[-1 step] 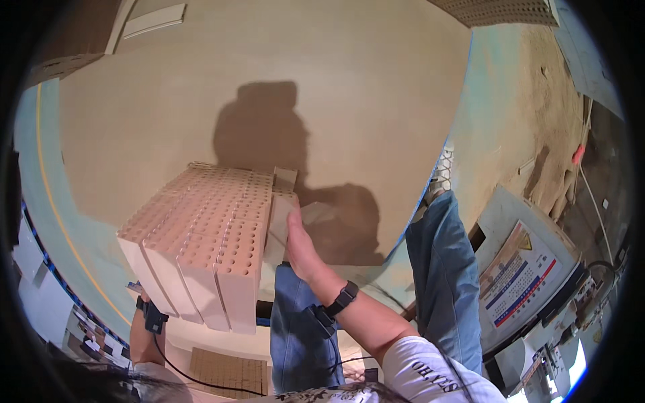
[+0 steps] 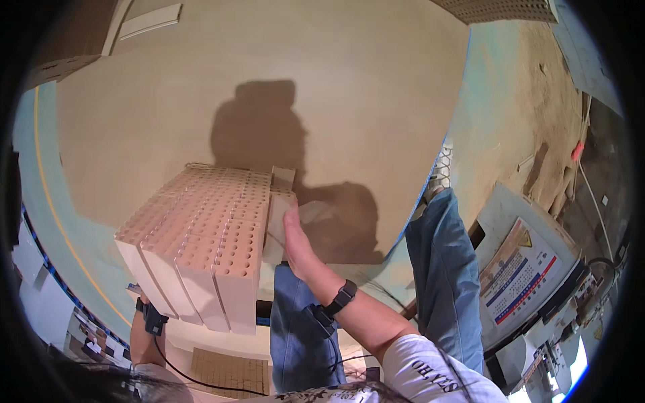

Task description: Sorting wood panels and feeding them into an industrial woodworking machine.

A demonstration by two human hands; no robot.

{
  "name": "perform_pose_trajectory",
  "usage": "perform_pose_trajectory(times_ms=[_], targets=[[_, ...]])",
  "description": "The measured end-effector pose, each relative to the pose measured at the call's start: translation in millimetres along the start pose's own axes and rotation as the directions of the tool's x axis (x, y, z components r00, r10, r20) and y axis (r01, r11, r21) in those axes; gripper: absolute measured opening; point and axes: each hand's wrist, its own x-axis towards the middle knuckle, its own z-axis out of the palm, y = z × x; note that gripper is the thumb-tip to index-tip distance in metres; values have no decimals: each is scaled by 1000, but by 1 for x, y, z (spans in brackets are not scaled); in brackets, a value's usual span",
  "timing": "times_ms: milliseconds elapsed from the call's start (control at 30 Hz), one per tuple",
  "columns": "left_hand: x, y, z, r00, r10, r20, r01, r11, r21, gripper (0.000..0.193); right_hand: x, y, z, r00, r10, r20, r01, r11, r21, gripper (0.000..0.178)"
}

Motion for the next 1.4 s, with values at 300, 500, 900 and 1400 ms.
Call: perform_pose_trajectory(times_ms=[300, 500, 900, 1400], targets=[[-19, 6, -17, 994, 105, -30, -103, 992, 71, 43, -9, -6, 23, 981, -73, -181, -1, 925, -380, 64], [-24, 54, 86, 995, 77, -64, -57, 962, 267, 47, -68, -20, 69, 947, -276, -165, 258, 958, -124, 69], [-41, 89, 94, 992, -35, 119, -4, 950, 311, 75, -61, -58, 61, 982, 186, -20, -187, 973, -135, 68], [20, 393, 199, 540, 787, 298, 82, -402, 912, 44, 223, -361, 128, 366, -383, 848, 189, -862, -471, 64]])
